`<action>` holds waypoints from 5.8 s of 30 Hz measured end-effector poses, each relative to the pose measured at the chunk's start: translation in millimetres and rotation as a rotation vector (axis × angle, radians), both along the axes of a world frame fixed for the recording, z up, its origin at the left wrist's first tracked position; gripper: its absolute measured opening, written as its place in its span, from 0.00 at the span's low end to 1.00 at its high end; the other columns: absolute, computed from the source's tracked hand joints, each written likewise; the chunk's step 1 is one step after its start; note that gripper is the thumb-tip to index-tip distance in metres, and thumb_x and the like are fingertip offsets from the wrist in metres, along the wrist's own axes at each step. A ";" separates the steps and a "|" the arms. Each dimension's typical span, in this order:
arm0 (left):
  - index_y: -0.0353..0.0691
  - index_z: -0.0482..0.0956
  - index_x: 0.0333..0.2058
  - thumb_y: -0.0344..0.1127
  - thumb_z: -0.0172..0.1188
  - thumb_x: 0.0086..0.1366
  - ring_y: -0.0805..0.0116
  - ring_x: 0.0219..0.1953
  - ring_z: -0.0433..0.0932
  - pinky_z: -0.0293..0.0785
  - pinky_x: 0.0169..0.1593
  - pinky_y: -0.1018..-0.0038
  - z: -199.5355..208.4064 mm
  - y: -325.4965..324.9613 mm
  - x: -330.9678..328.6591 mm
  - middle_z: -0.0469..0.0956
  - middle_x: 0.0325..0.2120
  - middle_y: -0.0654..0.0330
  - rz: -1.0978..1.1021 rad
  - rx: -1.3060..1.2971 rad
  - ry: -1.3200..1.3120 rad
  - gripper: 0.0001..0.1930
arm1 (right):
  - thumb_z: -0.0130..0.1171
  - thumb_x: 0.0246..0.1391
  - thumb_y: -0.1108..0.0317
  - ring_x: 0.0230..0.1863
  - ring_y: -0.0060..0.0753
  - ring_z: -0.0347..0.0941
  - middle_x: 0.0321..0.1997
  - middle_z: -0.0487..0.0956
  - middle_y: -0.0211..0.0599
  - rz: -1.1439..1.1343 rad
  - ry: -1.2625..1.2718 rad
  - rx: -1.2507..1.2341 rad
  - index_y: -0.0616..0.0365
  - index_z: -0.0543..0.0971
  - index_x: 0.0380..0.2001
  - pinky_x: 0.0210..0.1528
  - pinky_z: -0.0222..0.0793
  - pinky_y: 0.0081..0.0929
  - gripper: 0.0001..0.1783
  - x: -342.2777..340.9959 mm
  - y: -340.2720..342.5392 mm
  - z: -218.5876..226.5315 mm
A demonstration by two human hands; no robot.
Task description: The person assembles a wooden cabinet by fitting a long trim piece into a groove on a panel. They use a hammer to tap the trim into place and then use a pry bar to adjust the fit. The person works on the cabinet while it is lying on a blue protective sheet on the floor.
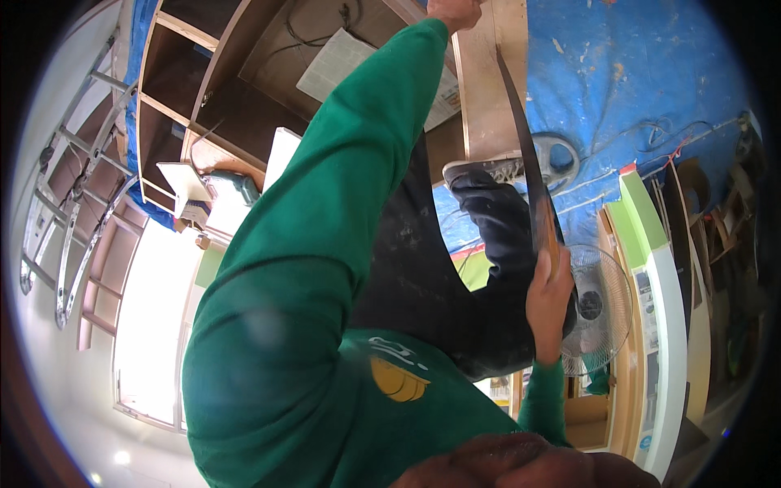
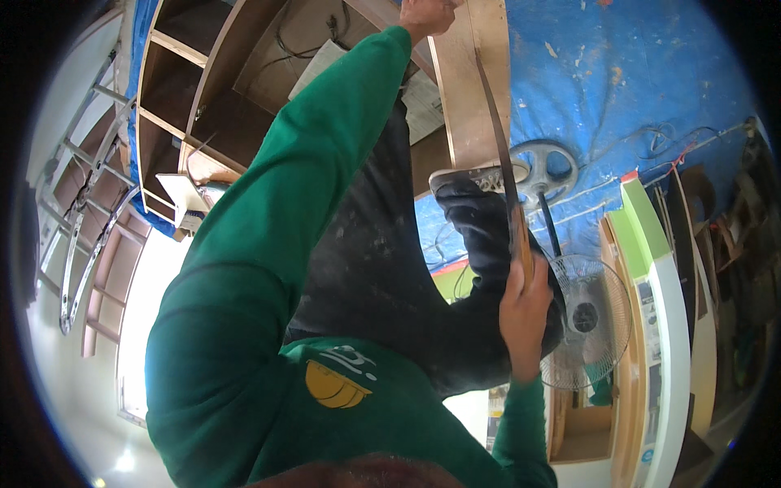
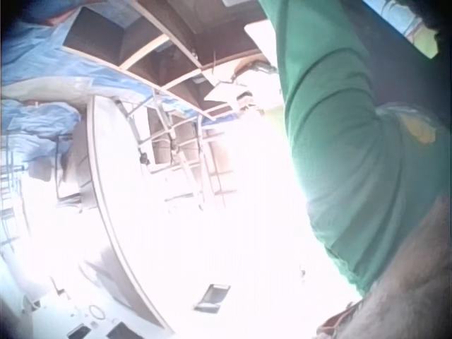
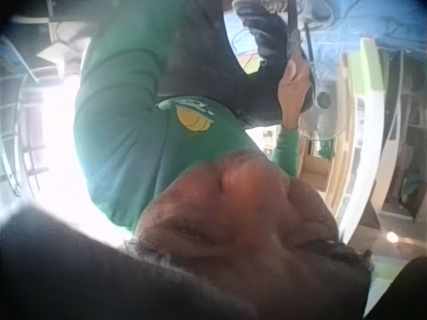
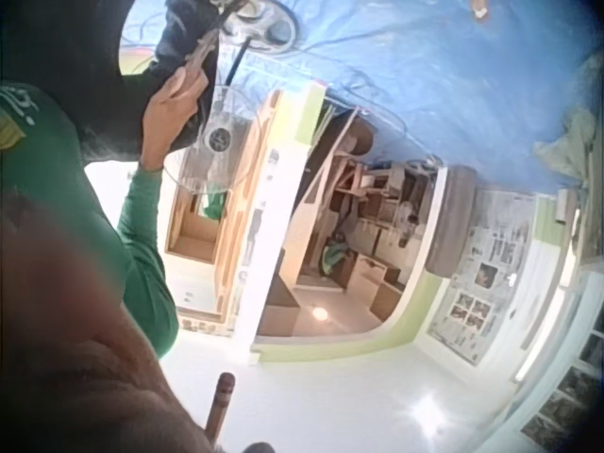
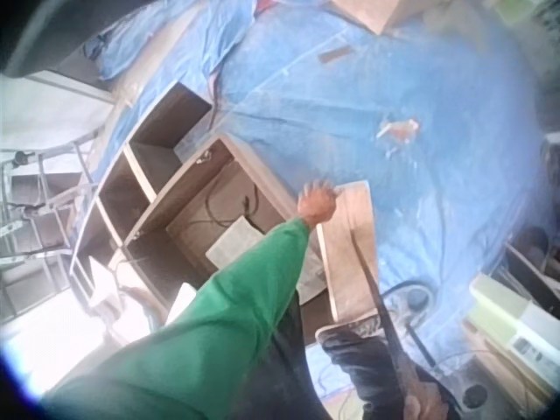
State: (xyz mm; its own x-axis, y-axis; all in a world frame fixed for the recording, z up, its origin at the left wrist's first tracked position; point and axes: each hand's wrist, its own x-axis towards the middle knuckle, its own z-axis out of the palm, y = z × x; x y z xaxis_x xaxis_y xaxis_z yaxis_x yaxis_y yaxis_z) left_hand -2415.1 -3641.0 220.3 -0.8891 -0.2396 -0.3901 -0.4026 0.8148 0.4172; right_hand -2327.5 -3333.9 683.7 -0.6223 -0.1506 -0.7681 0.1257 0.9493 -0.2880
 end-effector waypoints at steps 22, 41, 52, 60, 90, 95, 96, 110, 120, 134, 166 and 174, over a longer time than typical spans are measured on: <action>0.45 0.75 0.54 0.48 0.50 0.73 0.37 0.61 0.69 0.66 0.63 0.42 48.4 40.6 -41.0 0.72 0.57 0.47 0.060 0.211 -0.082 0.18 | 0.51 0.73 0.55 0.47 0.80 0.72 0.42 0.78 0.73 -0.038 0.292 -0.168 0.67 0.72 0.49 0.44 0.69 0.60 0.21 -35.4 -28.7 -231.2; 0.44 0.74 0.54 0.49 0.49 0.74 0.38 0.61 0.70 0.67 0.63 0.43 28.9 30.6 -30.1 0.72 0.57 0.48 0.099 0.181 -0.039 0.19 | 0.51 0.72 0.54 0.46 0.79 0.72 0.40 0.78 0.72 -0.052 0.210 -0.191 0.66 0.72 0.49 0.43 0.68 0.60 0.21 -35.5 -48.4 -214.0; 0.42 0.75 0.48 0.50 0.51 0.72 0.38 0.53 0.74 0.73 0.53 0.41 8.7 15.0 -10.4 0.75 0.50 0.47 0.154 0.100 0.050 0.18 | 0.50 0.73 0.58 0.51 0.67 0.77 0.49 0.79 0.62 0.049 0.006 0.077 0.63 0.72 0.57 0.50 0.71 0.50 0.20 0.0 -1.5 -17.4; 0.45 0.75 0.53 0.51 0.50 0.73 0.38 0.58 0.72 0.70 0.59 0.42 16.6 27.3 -22.1 0.74 0.54 0.47 0.022 0.170 -0.067 0.19 | 0.50 0.72 0.50 0.52 0.79 0.71 0.45 0.78 0.73 -0.011 0.093 -0.045 0.66 0.72 0.51 0.48 0.69 0.60 0.25 -53.2 -62.9 -202.7; 0.42 0.78 0.54 0.47 0.49 0.73 0.41 0.60 0.70 0.68 0.62 0.45 28.6 33.3 -30.9 0.74 0.55 0.48 0.071 0.207 -0.002 0.20 | 0.53 0.72 0.56 0.45 0.74 0.77 0.38 0.81 0.67 -0.055 0.233 -0.157 0.64 0.74 0.49 0.41 0.74 0.52 0.19 -12.8 -21.2 -225.7; 0.42 0.71 0.62 0.50 0.49 0.74 0.37 0.63 0.67 0.67 0.63 0.43 23.2 16.0 -31.5 0.70 0.62 0.45 -0.071 0.207 -0.172 0.25 | 0.53 0.71 0.53 0.47 0.76 0.76 0.40 0.81 0.67 -0.030 0.204 -0.157 0.62 0.75 0.49 0.43 0.74 0.56 0.21 -35.9 -40.7 -226.4; 0.42 0.72 0.62 0.51 0.49 0.74 0.37 0.63 0.67 0.67 0.63 0.43 20.1 19.7 -31.3 0.70 0.62 0.45 -0.001 0.208 -0.149 0.25 | 0.53 0.71 0.52 0.47 0.76 0.76 0.40 0.81 0.68 -0.036 0.186 -0.132 0.62 0.75 0.49 0.44 0.73 0.57 0.22 -39.6 -46.7 -223.8; 0.40 0.80 0.52 0.62 0.43 0.75 0.35 0.60 0.73 0.63 0.62 0.35 -57.3 -49.4 -74.3 0.79 0.54 0.43 0.087 -0.052 0.023 0.31 | 0.49 0.69 0.41 0.52 0.78 0.73 0.47 0.79 0.73 0.127 0.255 -0.185 0.65 0.77 0.49 0.53 0.70 0.61 0.32 -118.2 -111.5 -227.7; 0.36 0.67 0.66 0.66 0.55 0.65 0.35 0.69 0.63 0.55 0.70 0.40 11.8 -10.5 -96.5 0.69 0.65 0.39 0.075 0.119 0.027 0.43 | 0.49 0.69 0.44 0.52 0.78 0.74 0.47 0.79 0.72 0.080 0.152 -0.104 0.66 0.74 0.53 0.55 0.70 0.63 0.31 -113.2 -117.5 -223.7; 0.39 0.68 0.66 0.64 0.59 0.61 0.33 0.71 0.57 0.51 0.70 0.36 -49.1 -30.5 -75.0 0.63 0.69 0.44 0.145 0.073 0.078 0.43 | 0.49 0.73 0.61 0.50 0.70 0.77 0.47 0.79 0.63 0.210 0.103 -0.031 0.63 0.72 0.57 0.48 0.71 0.54 0.18 -41.2 -33.9 -35.1; 0.36 0.68 0.65 0.62 0.62 0.60 0.33 0.70 0.59 0.55 0.69 0.38 -35.4 -36.2 -57.2 0.69 0.64 0.40 0.215 0.106 0.070 0.43 | 0.52 0.72 0.59 0.50 0.73 0.75 0.50 0.78 0.63 0.058 -0.063 0.089 0.61 0.72 0.57 0.49 0.71 0.57 0.19 -12.2 -22.9 36.0; 0.36 0.72 0.61 0.60 0.63 0.58 0.37 0.67 0.65 0.59 0.67 0.40 -16.7 -15.8 -91.4 0.71 0.62 0.41 0.115 0.213 0.067 0.40 | 0.50 0.71 0.46 0.52 0.81 0.70 0.47 0.77 0.73 0.203 0.213 -0.088 0.68 0.73 0.49 0.49 0.69 0.60 0.29 -83.4 -93.7 -245.5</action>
State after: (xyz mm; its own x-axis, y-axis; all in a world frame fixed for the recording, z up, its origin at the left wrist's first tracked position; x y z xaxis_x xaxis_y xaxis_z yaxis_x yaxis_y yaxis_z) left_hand -2506.4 -3656.8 203.5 -0.8861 -0.2597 -0.3840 -0.4536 0.6558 0.6034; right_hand -2410.9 -3427.6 438.2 -0.7183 -0.3488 -0.6020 -0.1363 0.9191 -0.3698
